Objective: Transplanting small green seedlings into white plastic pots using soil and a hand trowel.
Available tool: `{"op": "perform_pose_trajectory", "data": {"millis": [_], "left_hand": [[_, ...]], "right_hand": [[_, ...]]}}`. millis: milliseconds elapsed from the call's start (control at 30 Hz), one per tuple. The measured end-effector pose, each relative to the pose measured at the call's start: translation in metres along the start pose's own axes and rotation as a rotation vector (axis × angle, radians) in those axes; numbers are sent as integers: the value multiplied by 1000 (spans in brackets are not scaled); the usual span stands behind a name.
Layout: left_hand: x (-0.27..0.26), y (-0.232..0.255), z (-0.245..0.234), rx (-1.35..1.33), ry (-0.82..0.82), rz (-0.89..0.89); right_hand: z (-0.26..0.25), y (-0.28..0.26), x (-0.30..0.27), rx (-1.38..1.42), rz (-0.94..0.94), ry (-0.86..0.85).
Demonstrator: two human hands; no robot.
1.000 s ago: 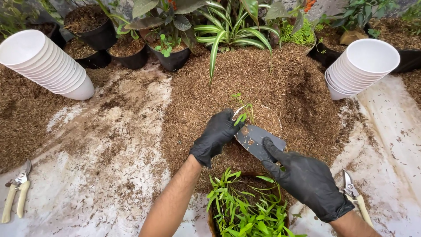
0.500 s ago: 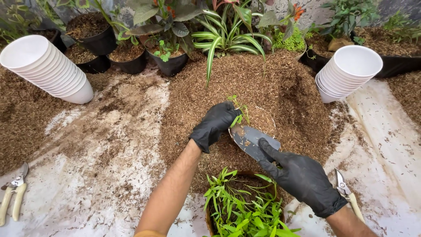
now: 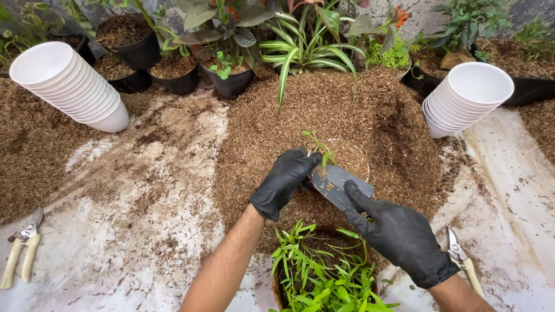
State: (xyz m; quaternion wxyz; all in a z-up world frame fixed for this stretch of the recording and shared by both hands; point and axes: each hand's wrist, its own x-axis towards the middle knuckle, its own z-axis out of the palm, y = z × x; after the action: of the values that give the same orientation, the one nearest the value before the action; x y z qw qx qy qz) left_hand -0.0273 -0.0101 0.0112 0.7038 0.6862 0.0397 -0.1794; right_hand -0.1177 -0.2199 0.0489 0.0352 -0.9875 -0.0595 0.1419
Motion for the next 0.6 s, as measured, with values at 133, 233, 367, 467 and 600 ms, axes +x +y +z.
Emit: {"op": "perform_pose_trajectory", "data": {"millis": [133, 233, 367, 467, 600], "left_hand": [[3, 15, -3, 229, -29, -79], [8, 17, -2, 262, -7, -132], [18, 8, -5, 320, -20, -73], [25, 3, -7, 336, -20, -89], [29, 11, -12, 298, -60, -55]], "right_hand": [[1, -3, -1, 19, -6, -13], [12, 1, 3, -18, 24, 13], [15, -1, 8, -84, 12, 30], [9, -4, 6, -84, 27, -27], [7, -5, 4, -37, 25, -20]]}}
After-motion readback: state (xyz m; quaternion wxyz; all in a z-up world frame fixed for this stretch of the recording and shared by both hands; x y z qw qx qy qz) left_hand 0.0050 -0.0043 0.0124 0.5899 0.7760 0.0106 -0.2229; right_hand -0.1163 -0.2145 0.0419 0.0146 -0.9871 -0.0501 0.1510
